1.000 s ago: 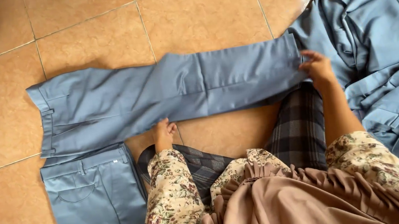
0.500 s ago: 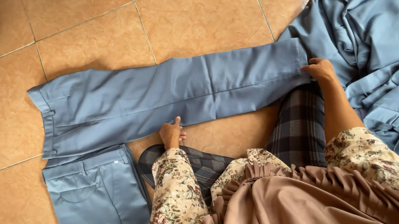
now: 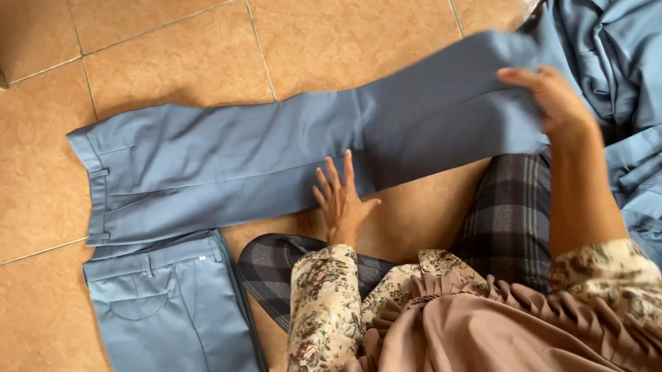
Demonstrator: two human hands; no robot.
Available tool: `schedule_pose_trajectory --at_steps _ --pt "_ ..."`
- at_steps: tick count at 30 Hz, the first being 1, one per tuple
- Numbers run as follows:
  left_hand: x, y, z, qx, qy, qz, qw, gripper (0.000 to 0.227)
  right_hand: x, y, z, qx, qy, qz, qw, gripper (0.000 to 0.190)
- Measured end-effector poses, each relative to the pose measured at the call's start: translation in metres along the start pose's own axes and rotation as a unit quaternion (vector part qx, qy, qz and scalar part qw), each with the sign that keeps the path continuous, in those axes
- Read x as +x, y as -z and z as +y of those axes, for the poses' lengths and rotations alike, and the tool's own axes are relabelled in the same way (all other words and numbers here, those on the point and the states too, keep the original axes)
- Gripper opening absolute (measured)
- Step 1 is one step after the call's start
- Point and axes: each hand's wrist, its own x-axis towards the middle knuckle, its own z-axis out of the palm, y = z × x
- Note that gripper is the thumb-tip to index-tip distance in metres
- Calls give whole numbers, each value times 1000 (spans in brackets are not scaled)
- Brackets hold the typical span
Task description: Folding blue uniform pants and stacking them neatly on the floor.
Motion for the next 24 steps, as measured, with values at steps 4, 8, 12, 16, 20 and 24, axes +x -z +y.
schedule_pose_trajectory --at_steps 4,8,12,16,20,24 --pt "7 -42 4 70 -12 105 992 125 -84 -7 -80 -11 67 25 997 38" --pt "19 -75 5 123 -20 181 976 85 -107 -16 -102 33 66 34 997 28" --pt "-1 -84 24 111 -45 123 985 88 -99 -30 -107 90 81 31 992 28" --pt "-19 -128 29 153 -92 12 984 66 -37 -60 -70 90 115 15 989 41" --pt "-49 -148 48 122 -186 75 972 41 -99 -180 -88 101 71 -186 975 45" --pt "-44 -234 21 118 -225 81 964 32 -99 -198 -62 125 94 -222 962 56"
